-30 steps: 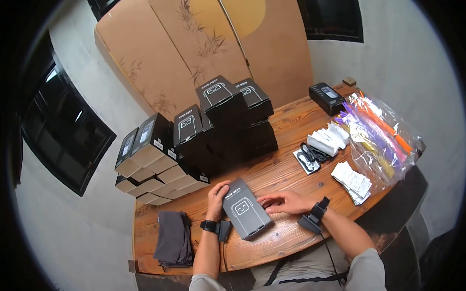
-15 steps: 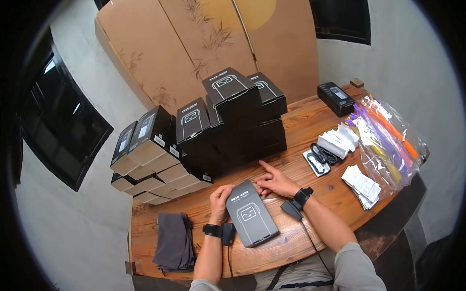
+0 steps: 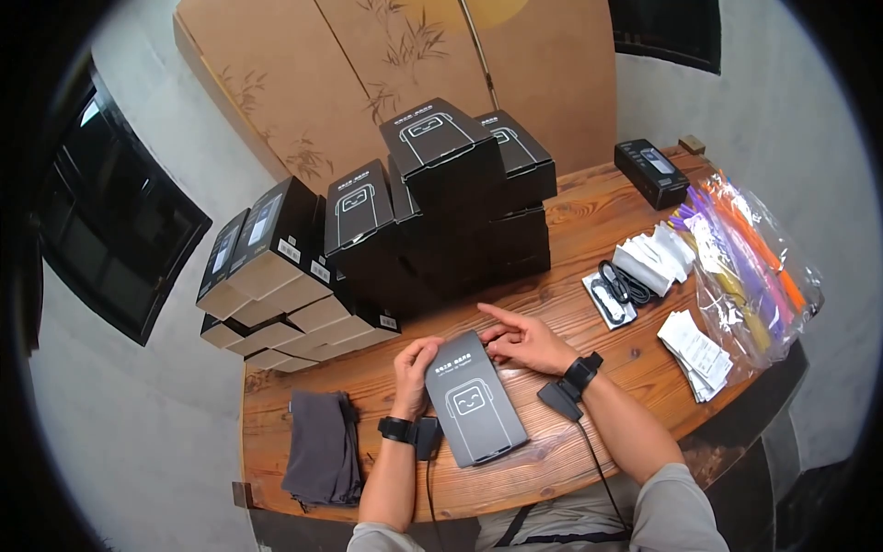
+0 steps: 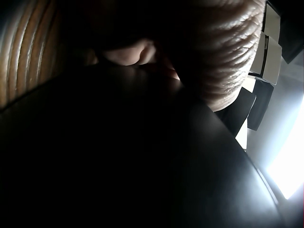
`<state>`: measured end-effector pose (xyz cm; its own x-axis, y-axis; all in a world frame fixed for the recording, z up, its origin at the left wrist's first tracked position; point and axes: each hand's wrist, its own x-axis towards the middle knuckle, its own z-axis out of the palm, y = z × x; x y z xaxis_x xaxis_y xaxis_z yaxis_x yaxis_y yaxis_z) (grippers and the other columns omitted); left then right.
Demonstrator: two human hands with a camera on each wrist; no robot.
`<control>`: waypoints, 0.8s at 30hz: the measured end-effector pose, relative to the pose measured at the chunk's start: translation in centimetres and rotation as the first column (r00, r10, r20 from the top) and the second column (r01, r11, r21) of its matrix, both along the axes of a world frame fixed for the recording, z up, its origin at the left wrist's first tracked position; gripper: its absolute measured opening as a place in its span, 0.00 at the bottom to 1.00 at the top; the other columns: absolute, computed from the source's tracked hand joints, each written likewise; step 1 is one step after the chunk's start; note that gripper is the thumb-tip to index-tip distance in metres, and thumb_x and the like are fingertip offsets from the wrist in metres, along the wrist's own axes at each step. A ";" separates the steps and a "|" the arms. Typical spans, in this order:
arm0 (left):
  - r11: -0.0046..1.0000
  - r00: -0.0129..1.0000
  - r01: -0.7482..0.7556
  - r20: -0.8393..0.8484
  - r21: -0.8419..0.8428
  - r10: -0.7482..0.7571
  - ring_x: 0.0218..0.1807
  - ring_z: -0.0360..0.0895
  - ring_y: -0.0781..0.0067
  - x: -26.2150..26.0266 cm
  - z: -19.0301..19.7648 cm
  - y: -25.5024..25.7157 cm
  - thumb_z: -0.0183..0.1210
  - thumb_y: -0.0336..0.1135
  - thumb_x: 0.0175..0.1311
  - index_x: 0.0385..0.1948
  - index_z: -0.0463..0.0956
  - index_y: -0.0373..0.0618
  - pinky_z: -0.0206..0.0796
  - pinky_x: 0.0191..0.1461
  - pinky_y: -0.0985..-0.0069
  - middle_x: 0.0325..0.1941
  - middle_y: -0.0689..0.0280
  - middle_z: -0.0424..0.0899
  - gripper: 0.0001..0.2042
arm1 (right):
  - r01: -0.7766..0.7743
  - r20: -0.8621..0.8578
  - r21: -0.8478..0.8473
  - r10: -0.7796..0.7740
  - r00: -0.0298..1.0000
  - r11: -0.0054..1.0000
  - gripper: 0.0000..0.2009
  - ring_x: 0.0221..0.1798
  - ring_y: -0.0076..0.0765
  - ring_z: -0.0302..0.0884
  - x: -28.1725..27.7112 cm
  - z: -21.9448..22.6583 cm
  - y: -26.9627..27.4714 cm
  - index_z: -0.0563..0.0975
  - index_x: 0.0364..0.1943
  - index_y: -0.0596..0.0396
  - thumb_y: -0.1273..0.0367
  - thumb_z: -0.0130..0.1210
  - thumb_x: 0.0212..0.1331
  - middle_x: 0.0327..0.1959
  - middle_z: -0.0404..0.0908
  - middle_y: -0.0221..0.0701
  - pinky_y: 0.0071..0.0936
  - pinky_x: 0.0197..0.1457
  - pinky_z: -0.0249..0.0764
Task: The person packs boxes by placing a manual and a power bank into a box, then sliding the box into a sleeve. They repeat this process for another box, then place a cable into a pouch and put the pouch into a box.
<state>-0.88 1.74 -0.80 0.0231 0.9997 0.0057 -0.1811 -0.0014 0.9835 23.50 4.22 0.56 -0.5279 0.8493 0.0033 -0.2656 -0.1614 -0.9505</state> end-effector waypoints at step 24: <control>1.000 1.000 -0.012 -0.012 0.003 0.012 0.43 0.78 0.78 0.1 0.4 -0.3 0.59 0.33 0.66 0.41 0.81 0.37 0.69 0.50 0.81 0.41 0.64 0.84 0.09 | 0.095 0.164 0.134 -0.116 0.980 0.986 0.38 0.37 0.24 0.79 -0.3 -1.2 -0.2 0.41 0.74 0.58 0.77 0.50 0.64 0.42 0.78 0.36 0.21 0.42 0.80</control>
<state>-0.75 1.48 -0.39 0.0116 0.9999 0.0087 -0.1694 -0.0066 0.9855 23.15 4.00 -0.68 -0.4373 0.8988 0.0303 -0.1066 -0.0183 -0.9941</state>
